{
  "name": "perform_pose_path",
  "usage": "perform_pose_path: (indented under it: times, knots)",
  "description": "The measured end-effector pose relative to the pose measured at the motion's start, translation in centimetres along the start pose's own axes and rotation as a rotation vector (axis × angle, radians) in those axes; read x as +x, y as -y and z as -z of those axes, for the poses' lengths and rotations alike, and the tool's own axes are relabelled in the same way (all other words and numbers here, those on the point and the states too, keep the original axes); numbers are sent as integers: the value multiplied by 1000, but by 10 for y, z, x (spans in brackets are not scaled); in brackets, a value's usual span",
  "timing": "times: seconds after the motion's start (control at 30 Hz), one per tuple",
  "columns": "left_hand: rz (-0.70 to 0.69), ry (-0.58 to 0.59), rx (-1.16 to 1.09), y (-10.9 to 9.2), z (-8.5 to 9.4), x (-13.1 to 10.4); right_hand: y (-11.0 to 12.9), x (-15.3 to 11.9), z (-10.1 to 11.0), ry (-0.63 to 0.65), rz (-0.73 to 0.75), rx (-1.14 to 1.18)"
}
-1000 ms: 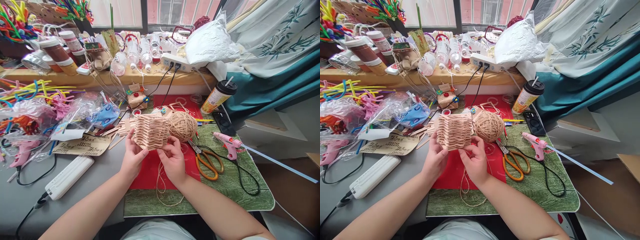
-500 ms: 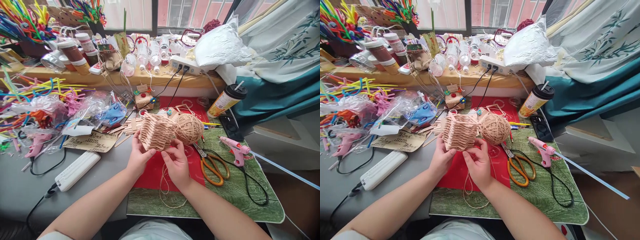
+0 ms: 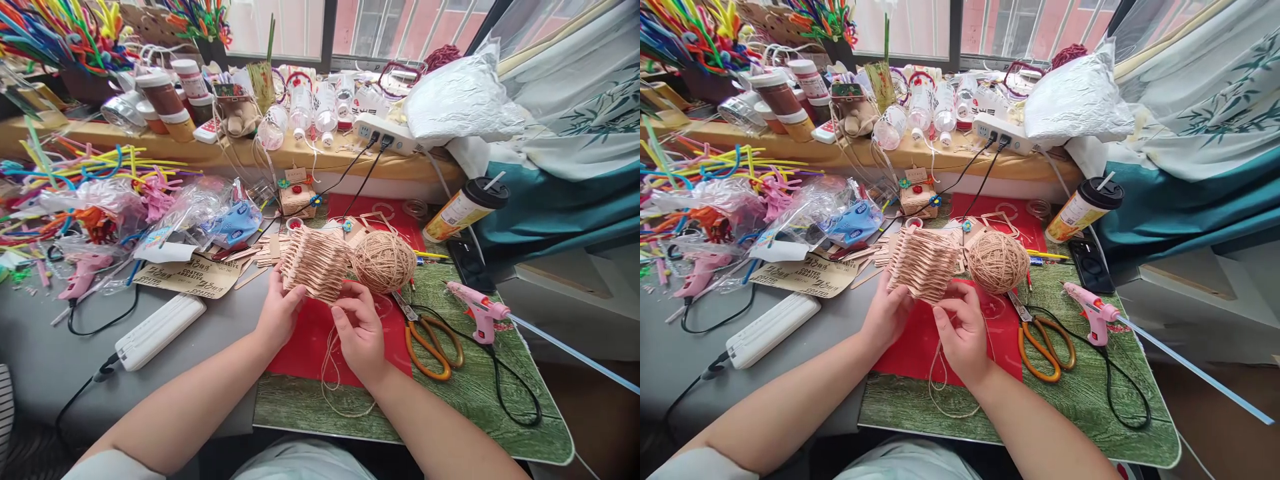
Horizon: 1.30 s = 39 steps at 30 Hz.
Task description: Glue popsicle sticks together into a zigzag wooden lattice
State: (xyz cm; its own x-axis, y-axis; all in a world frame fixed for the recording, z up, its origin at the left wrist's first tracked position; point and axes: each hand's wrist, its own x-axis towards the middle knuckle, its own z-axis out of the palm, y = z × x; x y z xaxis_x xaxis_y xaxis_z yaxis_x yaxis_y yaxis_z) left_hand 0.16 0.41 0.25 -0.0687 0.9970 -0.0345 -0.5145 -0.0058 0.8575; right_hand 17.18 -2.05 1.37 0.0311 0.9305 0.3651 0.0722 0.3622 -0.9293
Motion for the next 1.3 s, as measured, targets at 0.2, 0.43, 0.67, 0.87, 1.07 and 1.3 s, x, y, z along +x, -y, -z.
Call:
perform_pose_path:
  times: [0.2,0.43,0.67,0.87,1.07,1.3]
  knots:
    - [29,6,-99,-9,-8,2,-1,5,4,-59,-28,76]
    - [74,-7,-187,-14,-13,3,-9,5,3,-60,-118,155]
    - [105,29,-212,-16,-13,5,-11,8,0,-42,-245,315]
    - [107,34,-226,-13,-10,6,-8,9,2,-60,-209,286]
    - [103,36,-215,-14,-10,5,-9,9,0,-56,-202,314]
    - [123,57,-217,-15,-10,5,-13,7,1,-30,-250,311]
